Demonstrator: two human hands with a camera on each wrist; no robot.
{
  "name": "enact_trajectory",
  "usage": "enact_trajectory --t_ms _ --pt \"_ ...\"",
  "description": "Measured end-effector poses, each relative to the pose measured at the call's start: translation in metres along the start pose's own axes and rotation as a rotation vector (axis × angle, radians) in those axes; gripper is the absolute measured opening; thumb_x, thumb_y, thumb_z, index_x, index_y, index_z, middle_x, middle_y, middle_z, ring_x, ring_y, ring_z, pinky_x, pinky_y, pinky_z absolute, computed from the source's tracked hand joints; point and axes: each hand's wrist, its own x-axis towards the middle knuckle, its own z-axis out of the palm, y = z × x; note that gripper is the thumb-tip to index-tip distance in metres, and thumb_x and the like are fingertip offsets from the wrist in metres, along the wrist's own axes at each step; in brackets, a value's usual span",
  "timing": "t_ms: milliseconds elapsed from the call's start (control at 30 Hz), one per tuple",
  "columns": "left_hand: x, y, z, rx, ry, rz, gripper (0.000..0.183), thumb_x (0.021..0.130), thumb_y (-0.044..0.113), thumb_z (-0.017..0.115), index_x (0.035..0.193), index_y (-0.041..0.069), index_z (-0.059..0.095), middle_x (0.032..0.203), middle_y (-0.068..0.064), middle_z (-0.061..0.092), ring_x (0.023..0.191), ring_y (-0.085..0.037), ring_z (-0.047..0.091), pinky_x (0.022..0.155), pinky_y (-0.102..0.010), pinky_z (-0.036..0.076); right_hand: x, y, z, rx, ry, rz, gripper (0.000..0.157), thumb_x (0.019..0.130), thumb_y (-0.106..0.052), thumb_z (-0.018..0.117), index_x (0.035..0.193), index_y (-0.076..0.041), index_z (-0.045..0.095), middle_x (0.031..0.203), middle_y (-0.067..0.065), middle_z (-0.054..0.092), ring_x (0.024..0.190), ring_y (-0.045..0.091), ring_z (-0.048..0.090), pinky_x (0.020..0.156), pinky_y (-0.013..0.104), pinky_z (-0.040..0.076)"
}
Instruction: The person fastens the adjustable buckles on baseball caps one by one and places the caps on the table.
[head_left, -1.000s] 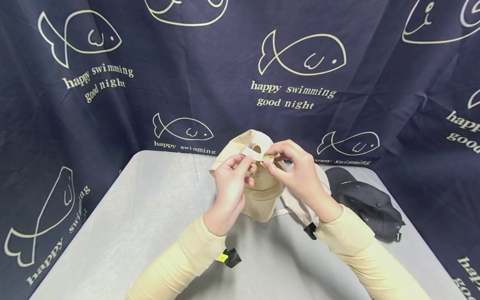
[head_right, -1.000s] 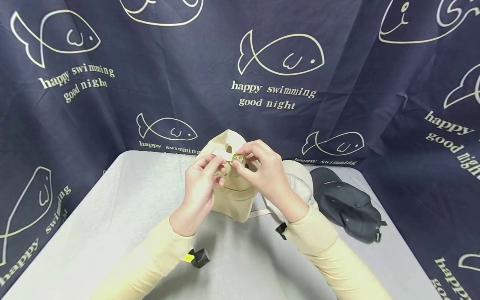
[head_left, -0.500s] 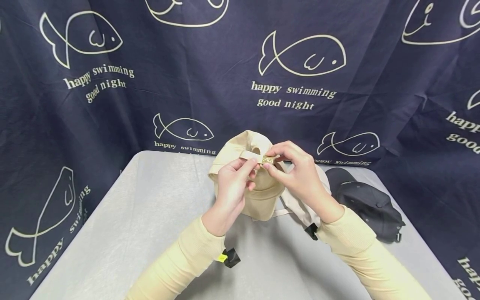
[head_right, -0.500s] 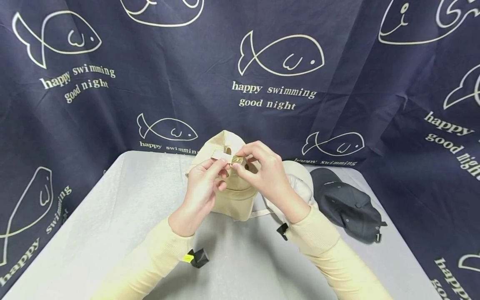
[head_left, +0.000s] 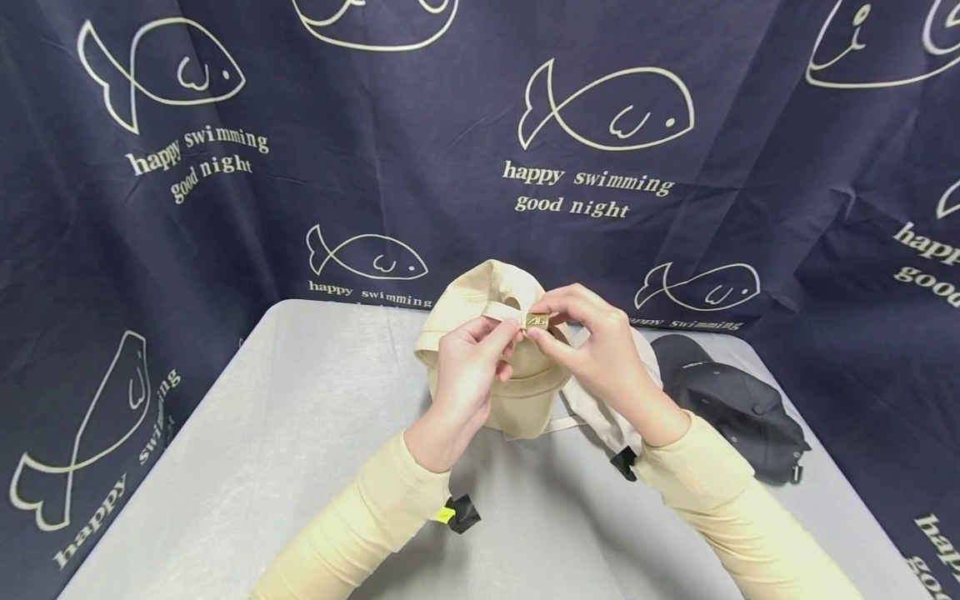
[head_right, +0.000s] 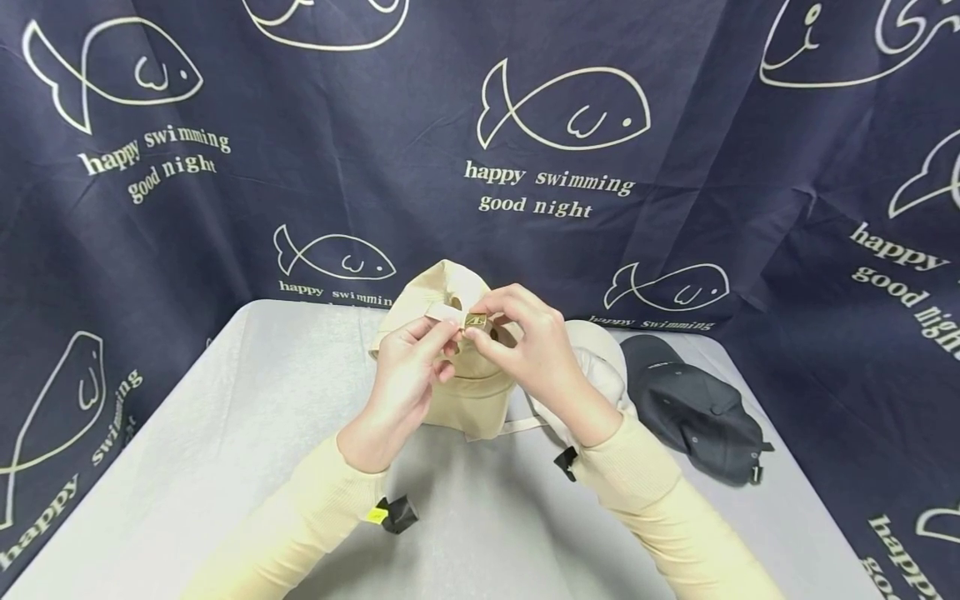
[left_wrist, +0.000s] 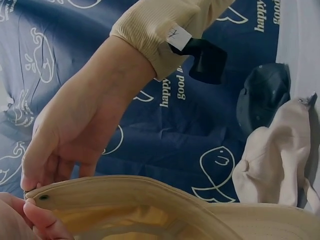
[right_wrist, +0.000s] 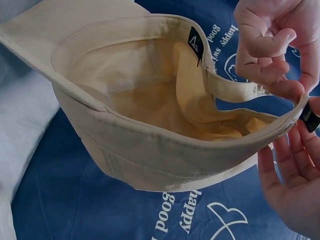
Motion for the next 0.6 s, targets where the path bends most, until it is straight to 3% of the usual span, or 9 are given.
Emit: enact_trajectory --t_ms 300,500,600 --pt "-0.001 0.0 -0.006 -0.011 -0.068 0.001 0.011 0.085 0.004 0.066 0.075 0.007 0.064 0.07 0.0 0.065 0.054 -0.007 0.052 0.04 -0.017 0.04 -0.001 0.006 -0.003 0.0 -0.026 0.018 0.022 0.074 0.001 0.077 0.093 -0.005 0.07 0.095 0.003 0.067 0.086 0.011 0.061 0.074 0.025 0.053" --pt "-0.005 0.008 -0.014 0.142 -0.149 -0.01 0.006 0.086 0.01 0.067 0.084 0.005 0.065 0.075 0.001 0.066 0.059 -0.01 0.056 0.046 -0.021 0.045 -0.001 0.01 -0.006 -0.009 -0.028 0.021 0.022 0.074 0.001 0.077 0.094 -0.006 0.069 0.095 0.003 0.067 0.087 0.01 0.061 0.075 0.023 0.052" --pt "-0.007 0.015 -0.018 0.221 -0.185 0.051 0.008 0.085 0.007 0.067 0.09 0.001 0.064 0.075 -0.001 0.065 0.059 -0.011 0.058 0.049 -0.024 0.049 -0.001 0.011 -0.007 -0.005 -0.023 0.02 0.023 0.074 0.001 0.078 0.094 -0.006 0.07 0.095 0.003 0.067 0.086 0.01 0.061 0.075 0.024 0.053"
